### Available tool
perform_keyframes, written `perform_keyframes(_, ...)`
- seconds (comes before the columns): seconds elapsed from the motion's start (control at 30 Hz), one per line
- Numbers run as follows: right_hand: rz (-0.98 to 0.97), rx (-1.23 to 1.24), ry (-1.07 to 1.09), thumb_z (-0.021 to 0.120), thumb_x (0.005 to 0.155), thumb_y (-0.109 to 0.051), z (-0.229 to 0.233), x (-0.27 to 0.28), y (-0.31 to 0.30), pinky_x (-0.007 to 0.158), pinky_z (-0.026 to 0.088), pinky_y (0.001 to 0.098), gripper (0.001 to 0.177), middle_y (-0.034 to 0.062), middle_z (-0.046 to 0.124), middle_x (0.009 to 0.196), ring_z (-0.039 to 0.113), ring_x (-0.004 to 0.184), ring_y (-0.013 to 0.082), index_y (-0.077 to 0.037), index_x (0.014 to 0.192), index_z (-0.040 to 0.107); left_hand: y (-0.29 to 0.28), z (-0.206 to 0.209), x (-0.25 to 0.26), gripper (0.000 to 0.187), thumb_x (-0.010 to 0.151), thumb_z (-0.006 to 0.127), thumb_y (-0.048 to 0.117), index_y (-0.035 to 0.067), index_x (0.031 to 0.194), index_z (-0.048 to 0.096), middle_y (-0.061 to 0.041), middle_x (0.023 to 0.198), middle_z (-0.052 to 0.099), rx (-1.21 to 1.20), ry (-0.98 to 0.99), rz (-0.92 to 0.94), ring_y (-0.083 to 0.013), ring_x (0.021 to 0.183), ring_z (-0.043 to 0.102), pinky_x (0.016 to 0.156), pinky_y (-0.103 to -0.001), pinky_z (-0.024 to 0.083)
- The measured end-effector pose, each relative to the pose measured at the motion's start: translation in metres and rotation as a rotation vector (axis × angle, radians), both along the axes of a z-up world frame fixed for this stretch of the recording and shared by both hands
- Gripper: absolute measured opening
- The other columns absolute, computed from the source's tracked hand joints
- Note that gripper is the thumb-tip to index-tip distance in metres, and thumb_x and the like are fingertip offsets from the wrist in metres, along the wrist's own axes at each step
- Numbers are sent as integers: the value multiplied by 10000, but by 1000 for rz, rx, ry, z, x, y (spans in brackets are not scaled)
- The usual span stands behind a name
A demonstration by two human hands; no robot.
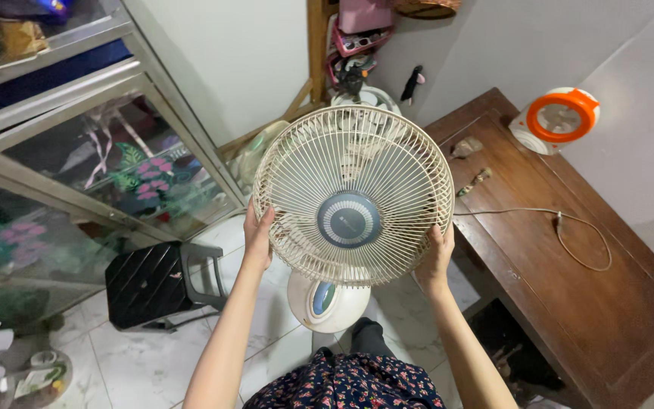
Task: The person assembles an electric fan by attaching the front grille to the fan head and then securing it with a screwdriver. The person also moves a second fan on the floor and places it on the table.
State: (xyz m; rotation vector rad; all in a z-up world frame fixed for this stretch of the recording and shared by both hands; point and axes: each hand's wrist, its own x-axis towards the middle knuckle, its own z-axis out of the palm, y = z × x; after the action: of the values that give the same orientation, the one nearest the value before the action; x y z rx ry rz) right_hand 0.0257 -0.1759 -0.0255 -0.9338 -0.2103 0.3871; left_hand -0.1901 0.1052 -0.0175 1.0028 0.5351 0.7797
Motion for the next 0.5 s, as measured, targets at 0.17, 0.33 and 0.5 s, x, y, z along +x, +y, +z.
perform_keyframes(0.17,113,35,14,772,926,-369,-6,6,30,957,524,351,738,78,616,1294,614,1134,183,3,1479,454,3,-3,-26,805,913,754,328,44,1564,373,-88,1451,555,-7,8,105,-195,1302,536,1080,-344,447)
perform_keyframes(0.33,236,32,-25,760,927,-359,-12,13,54,1034,492,342,779,88,578,1383,581,1226,187,-7,1529,412,0,-3,-45,841,899,775,337,34,1569,368,-102,1446,558,-10,16,218,-208,1287,546,1056,-351,463)
perform_keyframes(0.5,482,10,19,743,920,-337,-13,27,77,1021,502,365,793,96,562,1392,576,1236,209,-23,1540,362,-9,-10,-64,855,903,771,347,36,1578,350,-105,1481,532,14,48,351,-208,1327,526,1098,-347,439)
